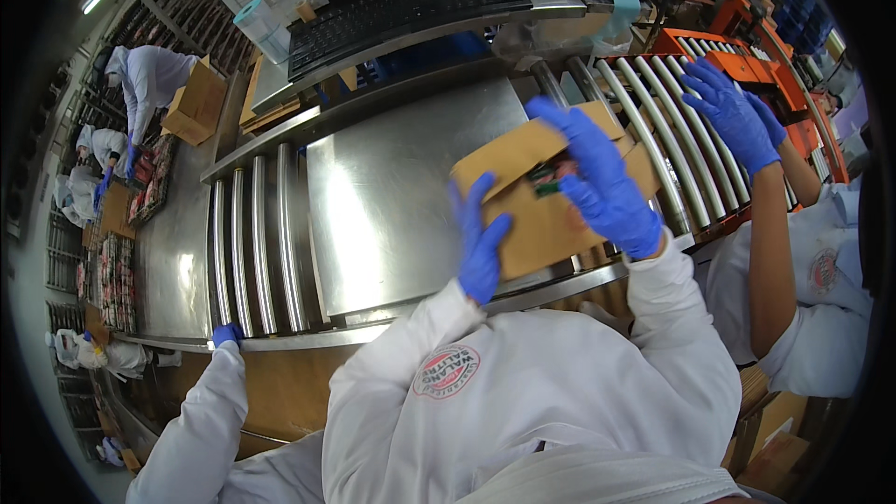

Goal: The person repeatedly opens cardboard boxes on a conveyor belt, arranges packaged items inside, and closes the flaps. They then apply labels to the boxes and move them along the line. The task is performed continuously with multiple boxes in a fast-paced assembly environment.

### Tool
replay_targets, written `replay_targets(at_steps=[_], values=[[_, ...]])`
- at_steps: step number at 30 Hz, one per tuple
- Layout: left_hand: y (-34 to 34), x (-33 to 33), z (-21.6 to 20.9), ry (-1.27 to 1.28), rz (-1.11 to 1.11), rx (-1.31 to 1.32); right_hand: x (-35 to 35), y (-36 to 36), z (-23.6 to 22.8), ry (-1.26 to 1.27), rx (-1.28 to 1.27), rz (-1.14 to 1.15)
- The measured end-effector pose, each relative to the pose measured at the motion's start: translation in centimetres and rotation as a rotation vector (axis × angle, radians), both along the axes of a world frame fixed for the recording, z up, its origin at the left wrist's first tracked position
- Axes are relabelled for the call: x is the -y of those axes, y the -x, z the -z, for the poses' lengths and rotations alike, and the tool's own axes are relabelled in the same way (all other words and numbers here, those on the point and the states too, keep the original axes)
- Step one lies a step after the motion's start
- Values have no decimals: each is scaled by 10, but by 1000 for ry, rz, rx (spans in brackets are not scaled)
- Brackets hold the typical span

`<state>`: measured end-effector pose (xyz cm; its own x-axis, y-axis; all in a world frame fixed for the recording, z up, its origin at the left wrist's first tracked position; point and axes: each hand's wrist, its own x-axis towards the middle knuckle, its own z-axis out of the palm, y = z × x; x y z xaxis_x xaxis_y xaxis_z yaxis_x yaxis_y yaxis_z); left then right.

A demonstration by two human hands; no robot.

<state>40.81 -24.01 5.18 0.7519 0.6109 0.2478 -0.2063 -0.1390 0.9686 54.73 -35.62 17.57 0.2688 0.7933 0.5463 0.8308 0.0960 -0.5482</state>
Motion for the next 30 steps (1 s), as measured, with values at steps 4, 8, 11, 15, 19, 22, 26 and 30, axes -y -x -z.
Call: replay_targets(at_steps=[4,8,11,15,19,22,26,30], values=[[-62,-6,13,442,424,73,-17,-6,48,115,151,149],[-46,-18,7,972,697,162,-4,-51,65,121,222,324],[-17,-15,11,907,813,70,18,-93,75,119,246,393],[20,-23,19,668,606,8,63,-168,92,42,-162,497],[41,-36,35,735,547,37,100,-227,94,131,-75,559],[46,-40,46,724,513,18,101,-234,128,-368,-160,463],[49,-36,48,493,546,-148,-27,-27,58,-770,-1146,152],[29,-20,35,-121,382,-246,-91,29,137,-485,-1538,-251]])
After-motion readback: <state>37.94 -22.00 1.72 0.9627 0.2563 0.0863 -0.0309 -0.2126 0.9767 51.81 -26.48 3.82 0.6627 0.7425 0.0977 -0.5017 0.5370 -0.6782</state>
